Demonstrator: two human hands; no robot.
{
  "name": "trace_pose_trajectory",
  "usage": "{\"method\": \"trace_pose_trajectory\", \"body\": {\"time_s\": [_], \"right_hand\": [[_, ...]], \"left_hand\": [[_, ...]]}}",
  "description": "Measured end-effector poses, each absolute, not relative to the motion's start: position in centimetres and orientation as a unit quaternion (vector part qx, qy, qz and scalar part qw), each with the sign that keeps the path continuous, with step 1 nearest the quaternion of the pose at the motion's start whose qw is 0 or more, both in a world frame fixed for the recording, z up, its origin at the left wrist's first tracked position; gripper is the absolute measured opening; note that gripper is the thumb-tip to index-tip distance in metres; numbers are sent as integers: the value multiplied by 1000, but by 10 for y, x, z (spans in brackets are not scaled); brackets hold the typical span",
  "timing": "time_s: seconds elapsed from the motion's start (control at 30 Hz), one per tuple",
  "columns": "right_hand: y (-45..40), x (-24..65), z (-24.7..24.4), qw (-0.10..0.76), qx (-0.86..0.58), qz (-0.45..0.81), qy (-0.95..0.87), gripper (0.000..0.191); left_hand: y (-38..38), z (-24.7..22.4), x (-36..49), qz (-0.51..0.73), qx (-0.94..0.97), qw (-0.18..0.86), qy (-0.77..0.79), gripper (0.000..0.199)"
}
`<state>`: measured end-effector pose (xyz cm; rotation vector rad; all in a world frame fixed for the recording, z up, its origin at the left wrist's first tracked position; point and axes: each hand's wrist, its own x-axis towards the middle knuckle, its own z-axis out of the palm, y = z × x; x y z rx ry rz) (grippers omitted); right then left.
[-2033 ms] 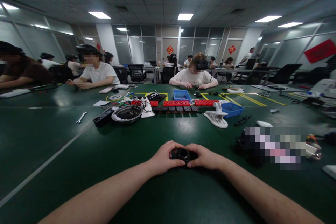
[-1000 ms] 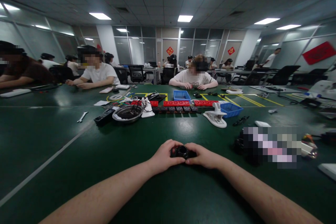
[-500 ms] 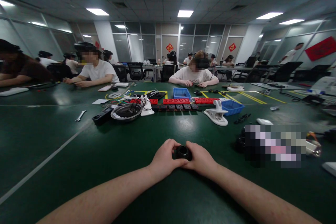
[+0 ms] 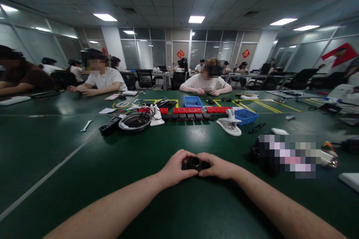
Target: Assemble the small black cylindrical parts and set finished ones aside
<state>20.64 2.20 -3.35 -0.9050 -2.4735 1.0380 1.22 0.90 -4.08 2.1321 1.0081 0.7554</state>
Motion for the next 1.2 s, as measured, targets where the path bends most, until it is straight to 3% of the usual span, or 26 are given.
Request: {"method": "trace_pose_trajectory", "body": {"time_s": [0.5,0.63,0.87,1.03,1.2], "right_hand": [[20,202,-37,171,-352,353,-850,31],[15,193,-47,189,-438,257,-841,40],[5,181,-52,180,-495,95,-845,40],[9,189,-43,176,-426,172,-870,57],[18,203,-33,156,-338,311,-874,42]], "left_hand": [[7,-43,15,293,795,344,404,39],[3,-45,17,309,771,344,437,41],[0,-43,21,323,763,310,466,35],[4,-42,17,310,782,325,431,35],[5,-40,14,309,801,315,405,32]]}}
